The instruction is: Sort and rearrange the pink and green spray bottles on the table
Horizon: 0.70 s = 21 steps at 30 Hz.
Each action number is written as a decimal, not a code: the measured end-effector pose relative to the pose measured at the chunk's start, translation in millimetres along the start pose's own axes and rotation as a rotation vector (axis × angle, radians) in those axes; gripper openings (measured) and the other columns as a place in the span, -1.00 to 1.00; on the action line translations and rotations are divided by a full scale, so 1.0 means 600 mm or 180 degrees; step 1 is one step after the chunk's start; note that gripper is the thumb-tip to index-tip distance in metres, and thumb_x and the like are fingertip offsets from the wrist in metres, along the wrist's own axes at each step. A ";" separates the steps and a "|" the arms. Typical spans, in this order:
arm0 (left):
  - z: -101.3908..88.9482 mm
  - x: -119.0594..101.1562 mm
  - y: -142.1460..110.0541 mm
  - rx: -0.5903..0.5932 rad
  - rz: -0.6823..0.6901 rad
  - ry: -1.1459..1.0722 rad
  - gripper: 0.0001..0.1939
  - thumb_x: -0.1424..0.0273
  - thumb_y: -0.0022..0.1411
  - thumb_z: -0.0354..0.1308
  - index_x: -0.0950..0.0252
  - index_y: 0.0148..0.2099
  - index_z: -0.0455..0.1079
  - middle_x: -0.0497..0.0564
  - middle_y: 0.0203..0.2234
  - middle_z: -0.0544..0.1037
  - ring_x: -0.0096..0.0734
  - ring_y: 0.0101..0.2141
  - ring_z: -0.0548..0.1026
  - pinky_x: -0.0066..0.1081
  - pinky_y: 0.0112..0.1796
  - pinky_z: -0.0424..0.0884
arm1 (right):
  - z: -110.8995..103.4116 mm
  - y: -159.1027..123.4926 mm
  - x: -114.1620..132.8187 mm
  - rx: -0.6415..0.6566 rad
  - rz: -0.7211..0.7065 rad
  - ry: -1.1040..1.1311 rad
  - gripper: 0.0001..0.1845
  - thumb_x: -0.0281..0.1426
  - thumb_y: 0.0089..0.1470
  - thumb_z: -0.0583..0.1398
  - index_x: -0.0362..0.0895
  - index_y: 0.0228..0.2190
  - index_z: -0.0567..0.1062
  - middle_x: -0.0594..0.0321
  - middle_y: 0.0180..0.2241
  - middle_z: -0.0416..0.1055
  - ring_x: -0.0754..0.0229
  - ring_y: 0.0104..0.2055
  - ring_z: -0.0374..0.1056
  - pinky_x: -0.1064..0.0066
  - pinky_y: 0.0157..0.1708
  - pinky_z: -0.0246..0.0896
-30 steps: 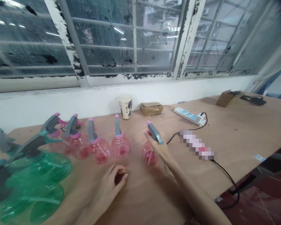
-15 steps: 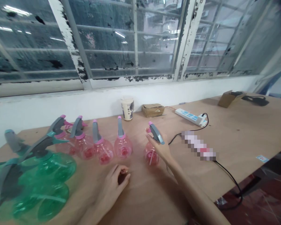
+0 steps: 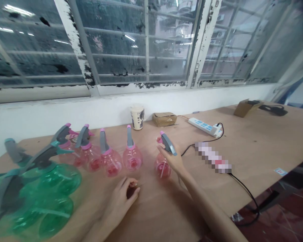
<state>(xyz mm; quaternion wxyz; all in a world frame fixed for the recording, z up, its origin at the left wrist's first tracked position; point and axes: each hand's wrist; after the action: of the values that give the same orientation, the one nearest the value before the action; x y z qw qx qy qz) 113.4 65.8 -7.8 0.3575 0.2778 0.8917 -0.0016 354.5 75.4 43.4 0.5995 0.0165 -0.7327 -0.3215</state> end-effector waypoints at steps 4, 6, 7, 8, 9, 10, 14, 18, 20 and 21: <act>0.000 0.000 -0.001 -0.0006 0.0002 0.0008 -0.87 0.31 0.19 0.06 0.21 -0.23 0.36 -0.02 -0.35 0.51 -0.30 -0.27 0.50 -0.29 -0.20 0.41 | 0.000 0.002 0.003 0.0024 0.0036 -0.0095 -0.75 -0.29 -0.02 0.21 -0.10 -0.25 0.47 0.24 -0.35 0.47 0.20 -0.40 0.36 0.35 -0.32 0.28; 0.000 0.001 -0.001 0.0000 0.0016 0.0014 -0.87 0.32 0.19 0.06 0.21 -0.23 0.36 -0.02 -0.35 0.51 -0.31 -0.28 0.50 -0.29 -0.21 0.41 | 0.003 0.005 0.009 0.0038 0.0054 -0.0096 -0.83 -0.29 -0.03 0.21 -0.10 -0.35 0.45 0.28 -0.41 0.43 0.22 -0.42 0.33 0.38 -0.35 0.26; 0.001 0.001 -0.001 0.0002 0.0023 0.0016 -0.87 0.32 0.19 0.06 0.22 -0.23 0.36 -0.02 -0.35 0.51 -0.31 -0.28 0.50 -0.29 -0.21 0.41 | 0.005 0.007 0.012 0.0048 0.0070 -0.0089 -0.85 -0.29 -0.03 0.21 -0.10 -0.40 0.42 0.30 -0.45 0.40 0.23 -0.43 0.32 0.40 -0.37 0.24; 0.001 0.001 -0.001 -0.0003 0.0025 0.0022 -0.88 0.32 0.19 0.06 0.22 -0.24 0.36 -0.02 -0.36 0.51 -0.31 -0.29 0.50 -0.30 -0.22 0.41 | 0.007 0.008 0.015 0.0051 0.0096 -0.0081 -0.85 -0.28 -0.04 0.21 -0.10 -0.45 0.40 0.32 -0.49 0.37 0.24 -0.45 0.30 0.41 -0.40 0.23; 0.001 0.001 0.000 -0.0009 0.0022 0.0029 -0.88 0.32 0.18 0.07 0.23 -0.24 0.36 -0.02 -0.37 0.51 -0.31 -0.30 0.50 -0.30 -0.23 0.41 | 0.009 0.009 0.017 0.0056 0.0130 -0.0074 -0.84 -0.27 -0.04 0.21 -0.10 -0.49 0.37 0.34 -0.52 0.34 0.25 -0.48 0.28 0.42 -0.42 0.21; 0.001 0.001 0.000 -0.0019 0.0017 0.0033 -0.88 0.33 0.17 0.07 0.23 -0.25 0.36 -0.02 -0.37 0.51 -0.30 -0.30 0.50 -0.29 -0.23 0.41 | 0.010 0.010 0.018 0.0052 0.0160 -0.0072 -0.82 -0.26 -0.05 0.21 -0.10 -0.51 0.35 0.36 -0.55 0.31 0.26 -0.50 0.25 0.42 -0.45 0.19; 0.001 -0.001 0.000 -0.0001 0.0000 0.0014 -0.88 0.33 0.18 0.07 0.23 -0.25 0.36 -0.01 -0.34 0.51 -0.30 -0.27 0.49 -0.29 -0.21 0.40 | 0.012 0.009 0.016 -0.0053 0.0242 -0.0091 -0.78 -0.23 -0.04 0.21 -0.09 -0.53 0.34 0.38 -0.59 0.26 0.27 -0.54 0.19 0.43 -0.49 0.17; 0.000 -0.004 -0.001 0.0010 -0.0024 0.0010 -0.88 0.32 0.18 0.07 0.23 -0.25 0.36 -0.01 -0.35 0.51 -0.29 -0.27 0.48 -0.28 -0.20 0.40 | 0.013 0.007 0.008 -0.0103 0.0179 -0.0093 -0.80 -0.21 -0.02 0.20 -0.08 -0.47 0.39 0.33 -0.53 0.35 0.22 -0.47 0.28 0.38 -0.41 0.24; 0.000 -0.005 -0.001 0.0018 -0.0012 -0.0008 -0.89 0.33 0.18 0.07 0.22 -0.25 0.36 -0.01 -0.34 0.51 -0.29 -0.26 0.48 -0.28 -0.20 0.39 | 0.016 0.007 0.004 -0.0130 0.0144 -0.0111 -0.79 -0.20 -0.01 0.20 -0.09 -0.40 0.43 0.28 -0.45 0.42 0.18 -0.39 0.35 0.34 -0.33 0.29; 0.000 -0.005 -0.001 0.0013 0.0002 -0.0023 -0.89 0.34 0.18 0.07 0.22 -0.25 0.36 -0.01 -0.34 0.51 -0.29 -0.26 0.48 -0.28 -0.20 0.39 | 0.018 0.009 0.001 -0.0156 0.0130 -0.0125 -0.77 -0.19 0.00 0.20 -0.09 -0.36 0.45 0.26 -0.41 0.44 0.17 -0.36 0.37 0.32 -0.29 0.30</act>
<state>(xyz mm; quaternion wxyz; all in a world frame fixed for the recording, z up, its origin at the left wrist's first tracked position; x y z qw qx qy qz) 115.1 63.9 -5.9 0.3601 0.2787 0.8903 -0.0044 346.7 84.2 45.7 0.5917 -0.0194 -0.7365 -0.3273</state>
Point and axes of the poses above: each hand's wrist, its own y-axis towards the middle knuckle, its own z-axis out of the palm, x = y × z
